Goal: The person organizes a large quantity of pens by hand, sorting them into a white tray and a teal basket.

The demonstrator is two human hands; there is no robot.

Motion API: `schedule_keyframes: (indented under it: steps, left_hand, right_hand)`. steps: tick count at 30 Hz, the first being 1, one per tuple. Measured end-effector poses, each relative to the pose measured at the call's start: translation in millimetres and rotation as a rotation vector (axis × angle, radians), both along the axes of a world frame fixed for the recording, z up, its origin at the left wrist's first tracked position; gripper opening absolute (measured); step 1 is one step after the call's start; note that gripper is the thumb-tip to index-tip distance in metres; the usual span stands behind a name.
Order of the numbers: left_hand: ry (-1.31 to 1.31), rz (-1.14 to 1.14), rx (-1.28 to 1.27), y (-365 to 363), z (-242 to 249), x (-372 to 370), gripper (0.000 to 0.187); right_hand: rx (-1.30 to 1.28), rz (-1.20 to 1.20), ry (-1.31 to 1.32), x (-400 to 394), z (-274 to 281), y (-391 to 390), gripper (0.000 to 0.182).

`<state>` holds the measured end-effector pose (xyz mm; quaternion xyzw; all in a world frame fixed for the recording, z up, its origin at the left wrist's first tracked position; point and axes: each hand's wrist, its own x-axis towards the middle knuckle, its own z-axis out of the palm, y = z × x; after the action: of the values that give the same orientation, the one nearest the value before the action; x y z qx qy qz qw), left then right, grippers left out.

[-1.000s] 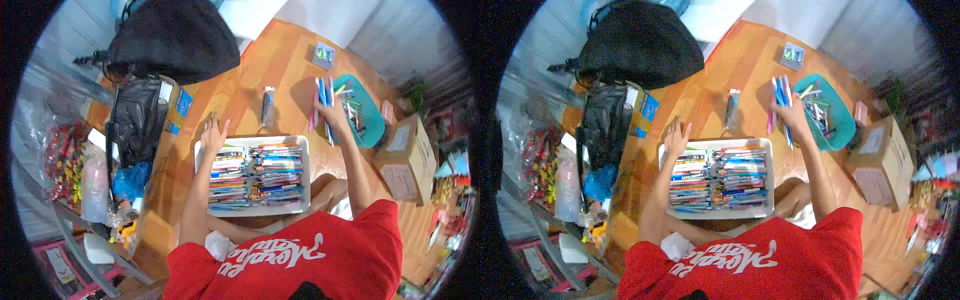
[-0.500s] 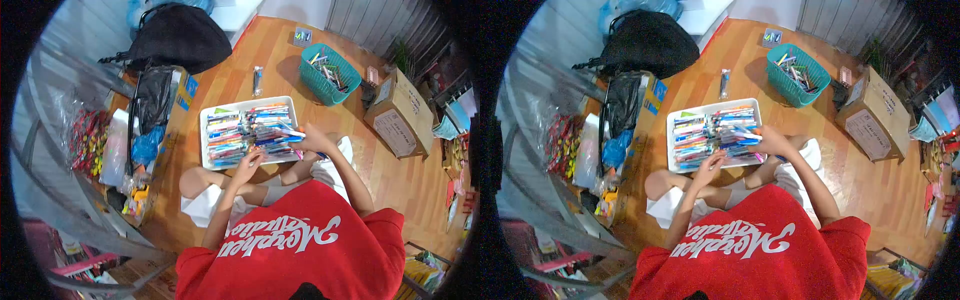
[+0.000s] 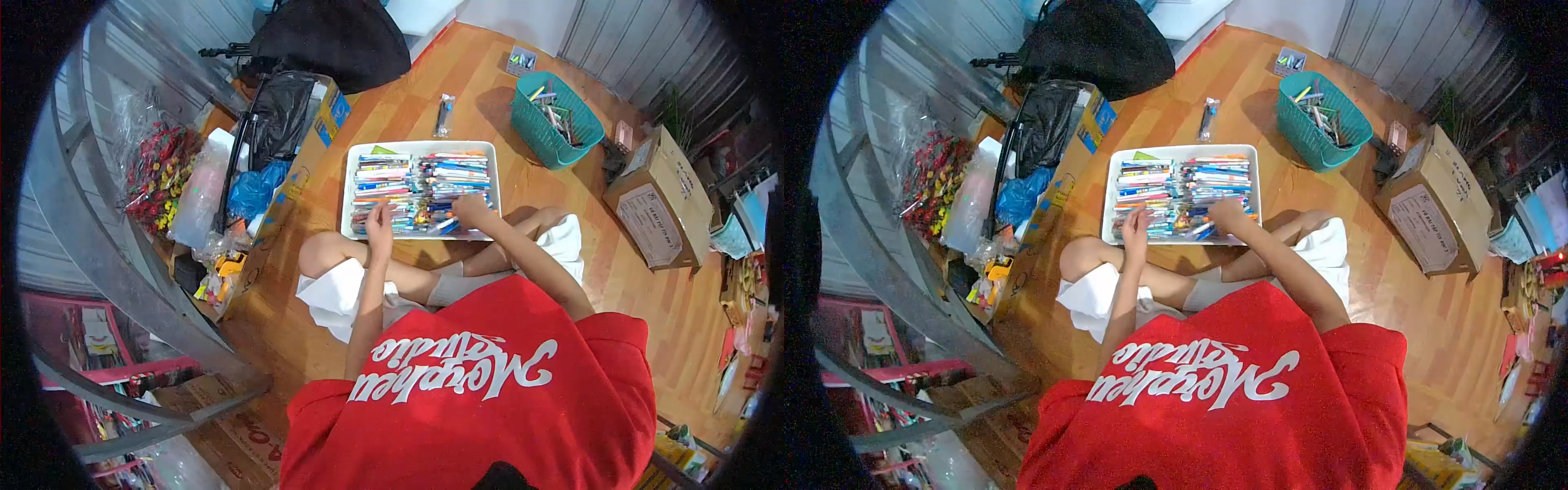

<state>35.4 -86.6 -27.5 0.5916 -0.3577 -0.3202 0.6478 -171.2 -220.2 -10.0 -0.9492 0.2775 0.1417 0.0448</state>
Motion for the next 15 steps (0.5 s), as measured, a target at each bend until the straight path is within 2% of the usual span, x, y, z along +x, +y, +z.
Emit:
schedule_keyframes:
  steps: [2, 5, 8, 12, 13, 15]
  left_hand:
    - [0.098, 0.049, -0.050, -4.2, -7.1, 1.0, 0.024]
    - [0.038, 0.027, -0.052, -8.9, -5.1, -2.9, 0.022]
    - [0.007, -0.010, -0.066, -8.5, -11.9, -3.7, 0.021]
    - [0.022, -0.034, -0.004, -10.0, -11.7, -5.7, 0.020]
    - [-0.052, -0.053, 0.014, -10.0, -10.2, -8.1, 0.020]
    - [-0.202, -0.089, 0.051, -6.8, -6.0, -13.2, 0.021]
  right_hand:
    - [0.004, 0.005, 0.033, -0.6, 9.6, 5.2, 0.036]
    - [0.091, -0.017, -0.040, -4.7, 8.4, 1.0, 0.040]
    - [0.211, -0.110, 0.018, -7.2, 35.4, -2.7, 0.042]
    - [0.107, -0.089, -0.081, -14.4, 23.3, -11.2, 0.037]
    - [0.114, -0.071, -0.113, -16.1, 25.4, -11.3, 0.031]
    - [0.083, -0.114, -0.114, -17.7, 29.4, -13.9, 0.032]
